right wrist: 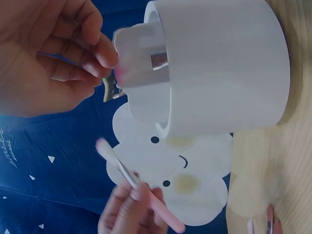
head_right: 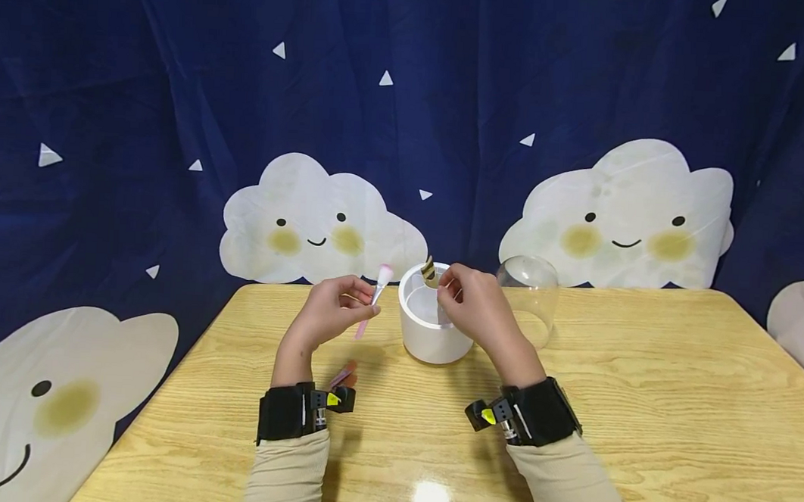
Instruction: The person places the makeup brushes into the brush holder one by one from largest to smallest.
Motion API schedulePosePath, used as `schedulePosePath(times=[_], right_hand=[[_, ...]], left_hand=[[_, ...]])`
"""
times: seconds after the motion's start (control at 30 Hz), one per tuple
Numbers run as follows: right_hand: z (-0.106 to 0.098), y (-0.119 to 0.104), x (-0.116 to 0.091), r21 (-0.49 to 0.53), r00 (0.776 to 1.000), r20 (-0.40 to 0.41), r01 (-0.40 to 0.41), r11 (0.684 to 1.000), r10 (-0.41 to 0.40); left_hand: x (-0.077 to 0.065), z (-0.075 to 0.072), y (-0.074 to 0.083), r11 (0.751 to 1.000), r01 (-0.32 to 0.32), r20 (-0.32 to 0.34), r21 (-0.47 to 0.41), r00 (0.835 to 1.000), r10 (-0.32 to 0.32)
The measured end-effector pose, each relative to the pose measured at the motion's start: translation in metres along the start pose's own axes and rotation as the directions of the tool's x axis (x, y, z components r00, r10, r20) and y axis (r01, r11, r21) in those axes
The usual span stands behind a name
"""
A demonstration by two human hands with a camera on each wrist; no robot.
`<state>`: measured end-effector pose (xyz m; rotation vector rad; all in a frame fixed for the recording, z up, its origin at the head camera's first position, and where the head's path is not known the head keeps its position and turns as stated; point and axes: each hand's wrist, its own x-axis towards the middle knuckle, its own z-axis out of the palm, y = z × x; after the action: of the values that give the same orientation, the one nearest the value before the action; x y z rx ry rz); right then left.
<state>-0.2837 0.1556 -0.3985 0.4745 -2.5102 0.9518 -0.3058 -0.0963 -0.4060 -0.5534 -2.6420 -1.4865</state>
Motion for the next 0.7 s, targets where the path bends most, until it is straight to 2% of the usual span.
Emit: schedulePosePath(times=[0.17,0.47,0.7], right_hand=[[0.007,-0.003,0.0,0.039,0.999,0.0,0.04,0.998,-0.04],[0.011,-0.006,0.001,0.094,0.998,-0.02,0.055,0.994,-0.054],[0.01,-0.008,0.002,0.136,0.998,-0.037,0.063,0.989,-0.058]], left_hand=[[0.003,0.011,0.008,0.997,-0.072,0.05,-0.018,0.996,0.073],[0.006,0.022,0.016,0.987,-0.159,0.119,-0.019,0.98,0.16],[0.006,0.025,0.017,0.982,-0.187,0.133,-0.025,0.973,0.189]])
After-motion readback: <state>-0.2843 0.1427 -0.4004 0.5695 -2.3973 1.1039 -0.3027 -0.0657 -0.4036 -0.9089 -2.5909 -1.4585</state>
